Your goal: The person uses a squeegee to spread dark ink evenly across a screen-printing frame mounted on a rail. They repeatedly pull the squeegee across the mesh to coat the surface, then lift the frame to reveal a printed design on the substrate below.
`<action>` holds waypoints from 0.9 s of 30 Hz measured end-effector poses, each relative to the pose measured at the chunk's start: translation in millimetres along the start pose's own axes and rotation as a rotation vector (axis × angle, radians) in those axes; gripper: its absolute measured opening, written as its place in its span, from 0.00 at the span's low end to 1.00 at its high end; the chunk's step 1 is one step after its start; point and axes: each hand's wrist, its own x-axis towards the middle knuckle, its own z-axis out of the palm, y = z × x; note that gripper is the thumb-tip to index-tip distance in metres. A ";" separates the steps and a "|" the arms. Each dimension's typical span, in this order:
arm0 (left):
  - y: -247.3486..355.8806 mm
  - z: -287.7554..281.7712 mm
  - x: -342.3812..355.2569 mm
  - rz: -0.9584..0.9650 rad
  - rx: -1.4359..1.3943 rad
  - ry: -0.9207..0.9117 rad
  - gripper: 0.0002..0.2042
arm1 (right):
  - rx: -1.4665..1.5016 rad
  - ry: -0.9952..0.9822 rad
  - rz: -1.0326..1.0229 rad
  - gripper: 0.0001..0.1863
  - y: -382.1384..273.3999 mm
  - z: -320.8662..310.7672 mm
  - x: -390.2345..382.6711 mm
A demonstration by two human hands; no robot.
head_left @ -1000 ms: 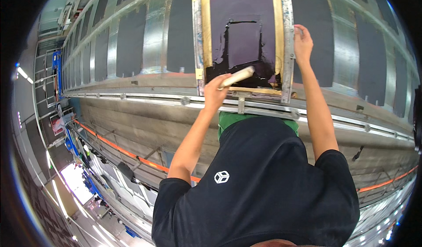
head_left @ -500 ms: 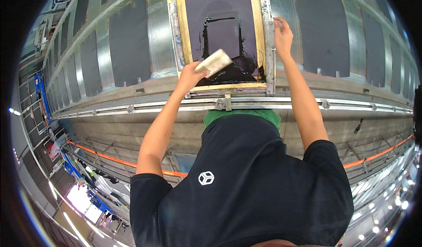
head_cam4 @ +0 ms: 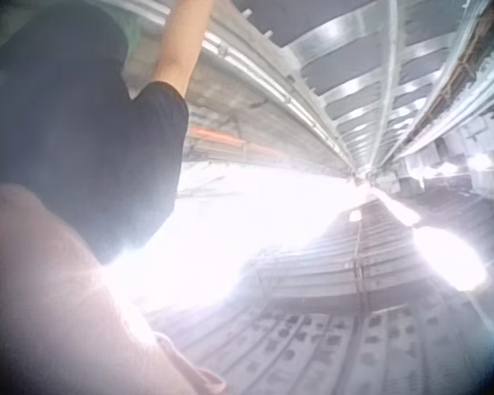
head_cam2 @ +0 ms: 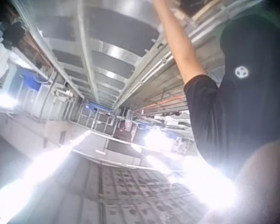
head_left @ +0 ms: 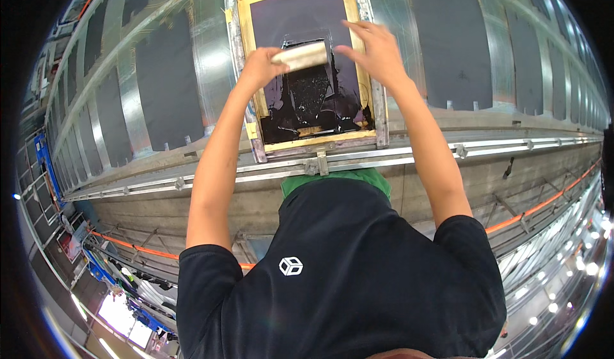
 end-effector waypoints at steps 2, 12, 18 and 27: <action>5.3 4.7 12.9 0.081 0.060 0.066 0.17 | -0.081 -0.127 -0.038 0.23 -16.4 20.2 11.3; -11.2 92.1 -105.0 0.323 0.156 0.285 0.24 | -0.002 -0.339 0.037 0.23 -61.7 26.6 -111.1; -9.4 87.2 -103.0 0.358 0.141 0.297 0.24 | -0.042 -0.273 -0.004 0.24 -53.1 20.0 -104.2; -6.1 48.1 -14.9 0.305 0.152 0.317 0.12 | -0.043 -0.246 -0.013 0.21 -15.8 50.0 -32.5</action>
